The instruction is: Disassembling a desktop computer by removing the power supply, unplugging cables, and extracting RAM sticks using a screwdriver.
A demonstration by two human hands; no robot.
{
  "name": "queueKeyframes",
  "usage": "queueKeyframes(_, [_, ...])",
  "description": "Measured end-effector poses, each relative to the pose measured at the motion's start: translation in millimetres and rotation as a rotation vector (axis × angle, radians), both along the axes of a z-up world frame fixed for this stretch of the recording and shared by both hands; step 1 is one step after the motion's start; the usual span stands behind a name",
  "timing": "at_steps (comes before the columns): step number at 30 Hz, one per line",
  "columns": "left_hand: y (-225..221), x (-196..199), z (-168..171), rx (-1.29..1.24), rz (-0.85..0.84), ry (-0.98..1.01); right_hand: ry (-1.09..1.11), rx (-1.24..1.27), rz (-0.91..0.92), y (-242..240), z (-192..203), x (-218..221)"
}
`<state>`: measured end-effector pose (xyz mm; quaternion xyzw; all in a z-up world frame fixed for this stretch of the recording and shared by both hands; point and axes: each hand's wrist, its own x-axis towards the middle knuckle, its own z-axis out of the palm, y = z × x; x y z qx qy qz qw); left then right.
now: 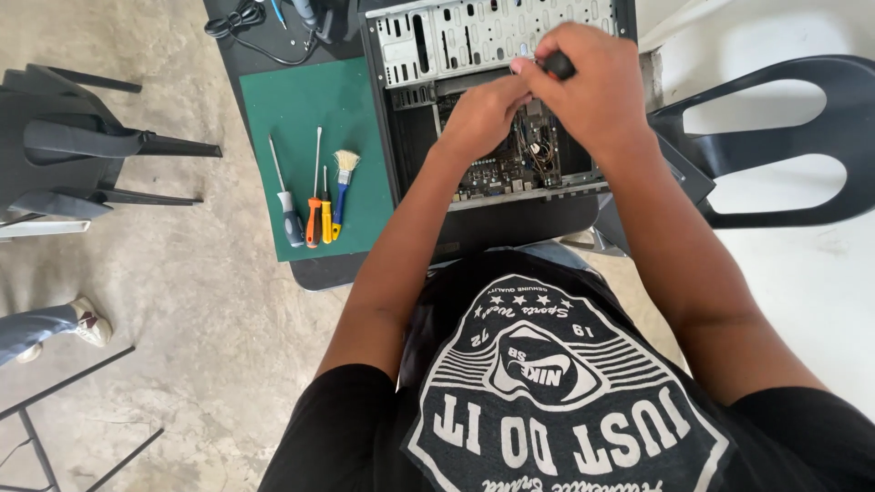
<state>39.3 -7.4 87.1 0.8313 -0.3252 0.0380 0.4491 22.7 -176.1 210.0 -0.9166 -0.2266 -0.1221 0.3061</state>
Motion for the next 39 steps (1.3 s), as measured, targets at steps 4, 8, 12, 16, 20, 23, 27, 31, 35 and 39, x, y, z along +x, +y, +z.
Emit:
queueKeyframes(4, [-2.7, 10.0, 2.0, 0.016, 0.041, -0.011, 0.0, 0.05, -0.06, 3.2, -8.9, 16.0])
queueKeyframes(8, [-2.3, 13.8, -5.1, 0.053, 0.059, 0.02, -0.021, 0.034, -0.042, 4.2, -14.6, 20.1])
queueKeyframes(12, [-0.7, 4.1, -9.0, 0.023, 0.062, -0.028, -0.018, 0.042, -0.003, 4.9, -24.6, 18.7])
queueKeyframes(16, [-0.4, -0.8, -21.9, 0.013, 0.073, 0.023, -0.031, 0.056, 0.027, 7.1, -34.3, 17.4])
queueKeyframes(20, [1.6, 0.3, -23.1, 0.004, 0.077, 0.001, -0.082, 0.005, 0.062, 6.2, -39.8, 20.4])
queueKeyframes(23, [2.8, 1.4, -24.5, 0.044, 0.079, 0.033, -0.057, -0.004, 0.057, 7.2, -45.1, 23.9])
queueKeyframes(27, [3.1, 5.1, -40.0, 0.017, 0.089, -0.062, 0.004, -0.108, -0.008, 9.0, -36.2, 27.8])
queueKeyframes(31, [0.4, -3.3, -16.7, -0.28, 0.049, -0.034, 0.301, -0.323, -0.139, 19.5, -6.9, 18.5])
queueKeyframes(35, [-1.8, -5.3, -31.1, -0.35, 0.024, 0.103, 0.377, -0.333, -0.109, 20.5, 2.2, 22.1])
queueKeyframes(39, [0.1, 4.5, -43.8, -0.279, 0.121, -0.062, 0.433, -0.29, -0.063, 24.6, 8.1, 24.5])
